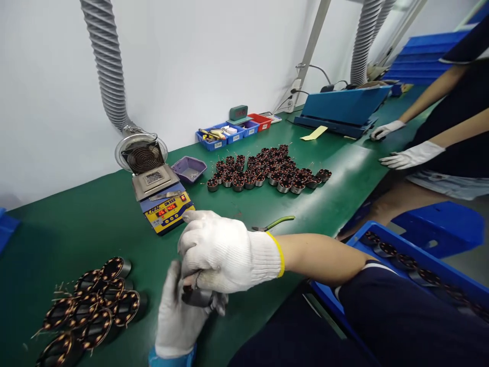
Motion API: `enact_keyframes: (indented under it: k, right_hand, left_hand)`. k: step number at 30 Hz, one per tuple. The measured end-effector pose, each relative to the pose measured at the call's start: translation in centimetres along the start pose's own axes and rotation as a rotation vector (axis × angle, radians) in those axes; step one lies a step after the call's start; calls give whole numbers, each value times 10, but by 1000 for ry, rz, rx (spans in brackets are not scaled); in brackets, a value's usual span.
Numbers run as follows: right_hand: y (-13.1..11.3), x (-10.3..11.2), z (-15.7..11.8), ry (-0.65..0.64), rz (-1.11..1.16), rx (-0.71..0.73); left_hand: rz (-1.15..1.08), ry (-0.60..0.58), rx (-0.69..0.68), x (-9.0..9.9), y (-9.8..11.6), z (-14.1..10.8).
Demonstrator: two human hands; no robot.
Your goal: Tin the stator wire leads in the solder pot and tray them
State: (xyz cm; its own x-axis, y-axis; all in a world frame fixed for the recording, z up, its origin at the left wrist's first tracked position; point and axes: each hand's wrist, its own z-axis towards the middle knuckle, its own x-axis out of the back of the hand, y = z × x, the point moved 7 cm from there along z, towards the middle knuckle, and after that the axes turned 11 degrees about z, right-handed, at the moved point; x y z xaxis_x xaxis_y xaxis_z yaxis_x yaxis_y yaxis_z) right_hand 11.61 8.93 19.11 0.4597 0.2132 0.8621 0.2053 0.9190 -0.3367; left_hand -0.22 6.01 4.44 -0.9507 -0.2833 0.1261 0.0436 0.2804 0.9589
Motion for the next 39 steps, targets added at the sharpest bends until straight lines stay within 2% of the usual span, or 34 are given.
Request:
enact_keyframes:
  k: [2,3,5,8,9,10,13,15,17,20,21,22,23,25,26,28,30,32,33,36,39]
  right_hand:
    - [4,-4,-7,17,50,-12]
    - [6,-3,-13,70,91,-16]
    - [13,6,-30,281,238,-49]
    - [31,21,-63,707,493,-145]
    - [35,18,-70,768,523,-168]
    - [37,12,-73,755,515,-181]
    - [30,-28,-64,431,408,-147]
    - [27,-50,-60,284,370,-123]
    - [27,-58,-61,261,375,-109]
    - [31,-57,-63,235,358,-97]
    - [32,-56,-64,220,329,-92]
    - [33,-55,-66,205,290,-93]
    - [36,-54,-67,197,244,-102]
    - [42,-51,-70,208,168,-119]
    - [44,-49,-72,228,147,-122]
    - [48,-43,-75,286,128,-120]
    - [49,-38,-77,337,106,-120]
    - [48,-37,-76,343,78,-125]
    - [46,-39,-75,328,65,-124]
    - [40,-45,-70,284,31,-97]
    - [38,-46,-69,311,34,-77]
  left_hand:
    - [-92,-89,-15,-12,-4,-5]
    - [-148,-121,-35,-16,-4,-7]
    - [-229,-130,-85,-18,0,-9]
    - [-279,-141,-121,-16,7,-10]
    - [-292,-184,-120,-19,8,-11]
    - [-294,-231,-115,-22,8,-10]
    - [-201,-314,-88,-31,3,-10]
    - [-98,-307,-110,-33,1,-9]
    - [-17,-185,-255,-26,11,-8]
    - [189,121,-630,-5,37,-15]
    - [297,141,-714,-5,42,-18]
    - [406,106,-752,-8,43,-19]
    - [487,36,-744,-12,40,-18]
    - [496,-127,-626,-15,30,-16]
    - [415,-209,-549,-15,27,-16]
    - [103,-318,-411,-10,26,-17]
    - [-226,-255,-268,0,28,-13]
    - [-336,-143,-133,3,25,-8]
    - [-284,-145,-76,-2,22,-6]
    - [-11,-302,-12,-28,12,-9]
    - [56,-237,-82,-28,10,-16]
